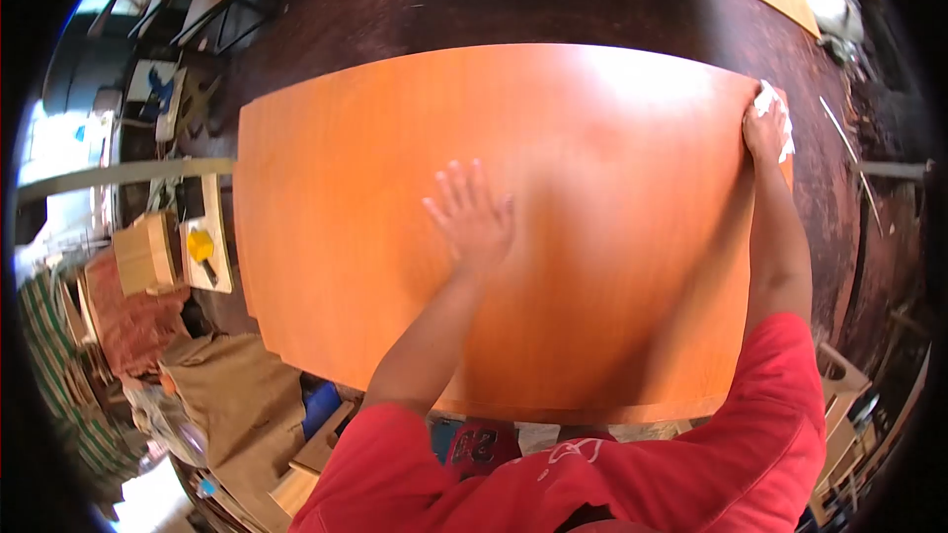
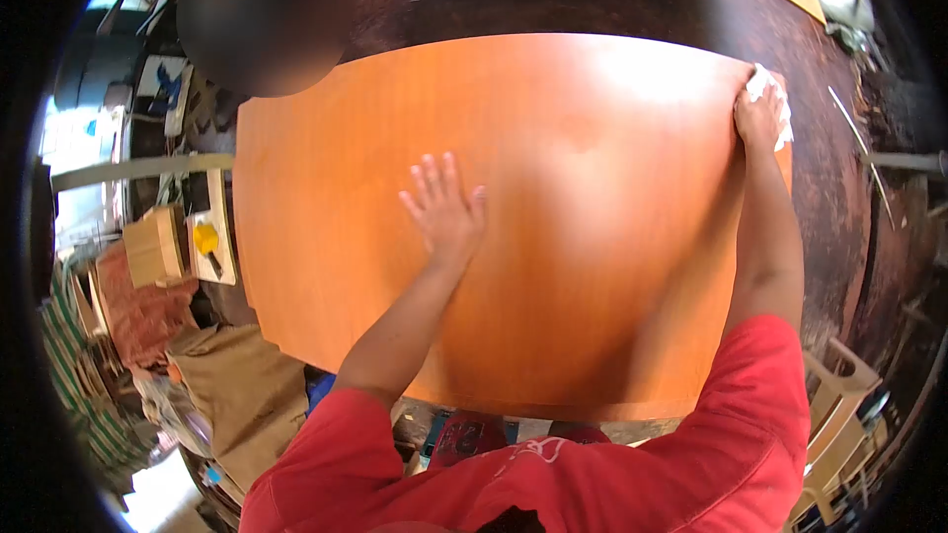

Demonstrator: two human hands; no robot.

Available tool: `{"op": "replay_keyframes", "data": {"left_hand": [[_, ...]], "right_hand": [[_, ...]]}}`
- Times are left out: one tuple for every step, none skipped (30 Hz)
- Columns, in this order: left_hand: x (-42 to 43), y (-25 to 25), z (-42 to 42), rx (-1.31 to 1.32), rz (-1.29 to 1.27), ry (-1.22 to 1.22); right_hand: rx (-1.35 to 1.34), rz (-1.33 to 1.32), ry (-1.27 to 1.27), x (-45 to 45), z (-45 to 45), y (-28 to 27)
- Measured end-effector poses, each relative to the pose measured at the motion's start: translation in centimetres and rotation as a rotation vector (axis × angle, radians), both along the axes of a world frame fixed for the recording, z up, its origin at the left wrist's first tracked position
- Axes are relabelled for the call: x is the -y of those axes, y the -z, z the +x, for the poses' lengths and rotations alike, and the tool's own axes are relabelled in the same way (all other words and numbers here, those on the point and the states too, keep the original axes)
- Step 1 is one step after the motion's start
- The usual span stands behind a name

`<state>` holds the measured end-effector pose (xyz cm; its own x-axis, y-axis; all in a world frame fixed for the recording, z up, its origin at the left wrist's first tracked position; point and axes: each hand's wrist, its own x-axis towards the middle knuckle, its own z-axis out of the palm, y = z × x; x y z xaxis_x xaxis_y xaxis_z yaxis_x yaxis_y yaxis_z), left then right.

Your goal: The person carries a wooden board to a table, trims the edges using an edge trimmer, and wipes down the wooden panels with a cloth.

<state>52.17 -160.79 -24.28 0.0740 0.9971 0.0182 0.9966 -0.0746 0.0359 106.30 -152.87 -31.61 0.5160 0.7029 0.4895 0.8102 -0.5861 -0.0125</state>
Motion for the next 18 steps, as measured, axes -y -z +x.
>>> {"op": "replay_keyframes", "data": {"left_hand": [[-0.1,-0.1,-0.1,0.011,-0.008,0.021],[-0.2,0.3,-0.2,0.062,0.024,0.037],[-0.1,0.8,-0.5,0.111,0.050,0.054],[0.4,0.8,-1.1,0.107,0.045,0.033],[0.8,0.6,-1.4,0.233,0.042,0.051],[0.5,0.5,-1.8,0.362,0.054,0.077],[0.1,0.5,-2.4,0.364,0.071,0.076],[0.4,0.6,-3.3,0.693,0.108,0.089],[0.6,0.7,-4.5,1.028,0.140,0.100],[0.4,0.3,-6.1,1.040,0.151,0.090],[-0.1,-0.7,-8.3,1.258,0.215,-0.027],[-0.7,-1.2,-11.1,1.471,0.285,-0.147],[-0.9,0.1,-15.6,1.291,0.267,-0.122],[-1.2,1.2,-21.0,1.113,0.248,-0.098],[-2.0,-0.5,-26.1,0.659,0.251,-0.108],[-3.0,0.6,-31.5,0.380,0.306,-0.067],[-4.1,2.4,-37.3,0.268,0.354,-0.088],[-4.8,1.9,-42.2,0.178,0.282,-0.208]], "right_hand": [[-0.149,-0.111,-0.002,-0.9,-3.3,-1.5],[-0.295,-0.220,-0.005,-1.7,-7.1,-2.7],[-0.203,-0.179,-0.168,-2.1,-14.6,-4.8],[-0.343,-0.191,-0.218,-3.9,-18.9,-3.3],[-0.510,-0.145,-0.248,-4.0,-27.3,-6.2],[-0.726,-0.191,-0.315,-5.0,-34.1,-7.0],[-0.629,-0.286,-0.439,-6.3,-40.8,-6.1],[-0.728,-0.334,-0.607,-7.3,-47.3,-5.6],[-0.663,-0.252,-0.765,-8.0,-53.7,-6.1],[-0.573,-0.177,-0.978,-9.1,-58.8,-5.1],[-0.415,-0.230,-1.090,-9.9,-62.8,-5.5],[-0.251,-0.277,-1.200,-10.7,-65.6,-5.9],[-0.243,-0.277,-1.209,-10.8,-66.4,-5.9],[-0.290,-0.319,-1.239,-10.4,-65.7,-5.8],[-0.331,-0.366,-1.262,-9.8,-64.2,-5.8],[-0.589,-0.420,-1.019,-8.4,-61.5,-6.4],[-0.606,-0.346,-0.786,-7.8,-57.7,-4.8],[-0.729,-0.240,-0.554,-7.6,-54.0,-5.8]]}}
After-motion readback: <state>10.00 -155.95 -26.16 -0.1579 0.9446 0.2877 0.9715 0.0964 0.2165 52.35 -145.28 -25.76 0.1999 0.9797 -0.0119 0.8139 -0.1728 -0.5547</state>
